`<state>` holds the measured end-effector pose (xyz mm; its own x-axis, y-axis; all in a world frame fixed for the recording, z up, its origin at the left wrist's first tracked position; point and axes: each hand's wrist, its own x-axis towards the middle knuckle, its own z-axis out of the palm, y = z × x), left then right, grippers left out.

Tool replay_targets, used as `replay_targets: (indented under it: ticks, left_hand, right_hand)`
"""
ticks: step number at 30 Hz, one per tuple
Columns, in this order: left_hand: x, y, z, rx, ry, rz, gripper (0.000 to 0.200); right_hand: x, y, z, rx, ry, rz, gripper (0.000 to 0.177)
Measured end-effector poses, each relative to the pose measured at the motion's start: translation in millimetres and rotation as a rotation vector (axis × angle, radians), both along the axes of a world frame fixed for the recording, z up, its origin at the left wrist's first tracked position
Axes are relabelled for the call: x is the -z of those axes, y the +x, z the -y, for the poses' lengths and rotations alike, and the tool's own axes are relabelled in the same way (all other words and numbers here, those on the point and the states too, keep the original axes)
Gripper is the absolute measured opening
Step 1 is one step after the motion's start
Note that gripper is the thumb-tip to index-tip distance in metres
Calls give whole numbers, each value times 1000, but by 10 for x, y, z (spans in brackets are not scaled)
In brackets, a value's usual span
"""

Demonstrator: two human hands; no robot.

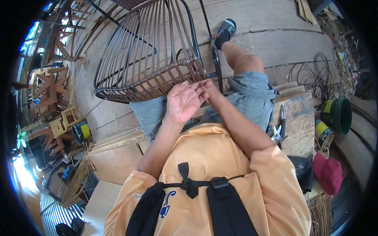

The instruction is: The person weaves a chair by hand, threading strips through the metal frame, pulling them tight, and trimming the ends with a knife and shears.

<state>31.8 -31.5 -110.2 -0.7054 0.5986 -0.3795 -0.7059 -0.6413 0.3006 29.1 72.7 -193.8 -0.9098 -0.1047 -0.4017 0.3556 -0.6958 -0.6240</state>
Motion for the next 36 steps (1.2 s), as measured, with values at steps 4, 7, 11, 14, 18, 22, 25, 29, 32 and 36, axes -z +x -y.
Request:
replay_targets:
  ticks: [4,7,11,14,18,22,25,29,32,36]
  left_hand:
    - [78,-26,50,92,34,-55,42]
    - [42,-19,25,44,-33,-83,42]
    - [71,-13,0,29,-15,-103,44]
    - [77,7,-5,11,-16,-111,47]
    - [50,23,-40,-15,27,-68,35]
    - [53,50,-62,-41,52,-38,45]
    - [67,38,-69,-39,59,-52,44]
    - [65,52,-75,-45,53,-46,42]
    - [69,76,-78,-49,53,-27,41]
    - [5,96,-92,-70,47,-8,39]
  right_hand:
    - [-607,266,-710,-756,606,21,21]
    - [-1107,289,-1341,-643,348,-22,24]
    - [-1469,53,-1488,-226,285,-289,28]
    - [-1620,-102,-1202,-106,329,-289,30]
    - [-1638,-225,-1127,-37,497,-228,25]
    - [-1453,-487,-1245,-92,810,-368,21]
    - [-1379,-742,-1329,-295,730,-469,18]
    - [-1340,-1053,-1236,-543,767,-483,17]
    - [-1262,-1234,-1167,-774,643,-469,19]
    - [-1082,-1355,-1094,-916,612,-548,26]
